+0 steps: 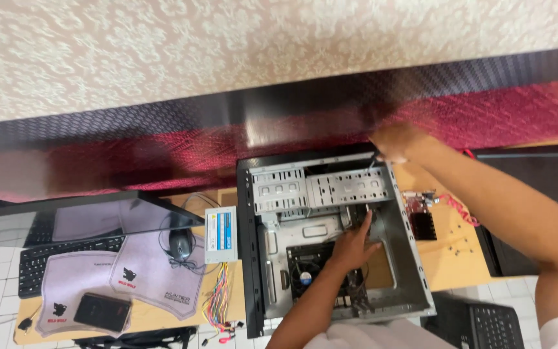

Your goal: The person uses a screwdriver to tighten screws on a component inside an open computer case. They manipulate the internal parts and secure the hardware while working on a desk.

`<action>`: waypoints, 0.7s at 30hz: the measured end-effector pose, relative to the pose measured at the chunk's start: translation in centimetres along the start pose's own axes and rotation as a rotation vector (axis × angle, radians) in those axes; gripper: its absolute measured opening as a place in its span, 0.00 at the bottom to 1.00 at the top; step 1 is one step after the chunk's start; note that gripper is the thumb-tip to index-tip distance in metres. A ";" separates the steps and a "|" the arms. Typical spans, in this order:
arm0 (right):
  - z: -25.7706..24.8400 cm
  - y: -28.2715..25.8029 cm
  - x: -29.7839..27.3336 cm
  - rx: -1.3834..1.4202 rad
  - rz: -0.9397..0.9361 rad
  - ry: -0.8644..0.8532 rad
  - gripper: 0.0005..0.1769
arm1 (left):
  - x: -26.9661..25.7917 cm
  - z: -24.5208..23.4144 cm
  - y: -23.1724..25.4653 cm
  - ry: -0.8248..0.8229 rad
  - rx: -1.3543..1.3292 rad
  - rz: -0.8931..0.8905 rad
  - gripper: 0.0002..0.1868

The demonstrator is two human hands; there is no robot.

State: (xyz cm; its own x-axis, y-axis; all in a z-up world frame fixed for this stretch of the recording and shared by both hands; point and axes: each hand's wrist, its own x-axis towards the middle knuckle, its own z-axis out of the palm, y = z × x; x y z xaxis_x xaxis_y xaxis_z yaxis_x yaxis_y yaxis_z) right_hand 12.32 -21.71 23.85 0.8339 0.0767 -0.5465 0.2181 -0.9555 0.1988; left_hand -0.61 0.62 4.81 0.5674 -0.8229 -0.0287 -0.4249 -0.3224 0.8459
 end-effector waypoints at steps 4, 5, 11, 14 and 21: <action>1.2 0.2 1.2 -0.097 0.102 0.102 0.25 | 0.1 0.8 -0.7 0.007 0.050 -0.008 0.44; 1.6 0.3 1.3 -0.069 0.115 0.103 0.27 | 0.3 0.8 -0.7 0.003 0.048 -0.013 0.43; 3.6 0.6 2.6 0.037 0.146 0.111 0.24 | 0.4 0.2 0.1 -0.011 0.022 -0.037 0.42; 4.9 1.3 3.4 0.055 0.179 0.107 0.25 | 0.2 -0.1 0.5 -0.022 0.010 -0.052 0.42; 3.6 1.0 2.2 0.182 0.182 0.094 0.25 | 0.8 -0.2 0.9 -0.032 0.026 -0.062 0.42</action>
State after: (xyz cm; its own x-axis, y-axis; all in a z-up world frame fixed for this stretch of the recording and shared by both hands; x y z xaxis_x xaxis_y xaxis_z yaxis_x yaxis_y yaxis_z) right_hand 12.54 -23.52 19.90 0.8963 -0.0831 -0.4355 -0.0276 -0.9908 0.1324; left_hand -0.35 -0.23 5.63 0.5707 -0.8153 -0.0980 -0.4079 -0.3850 0.8279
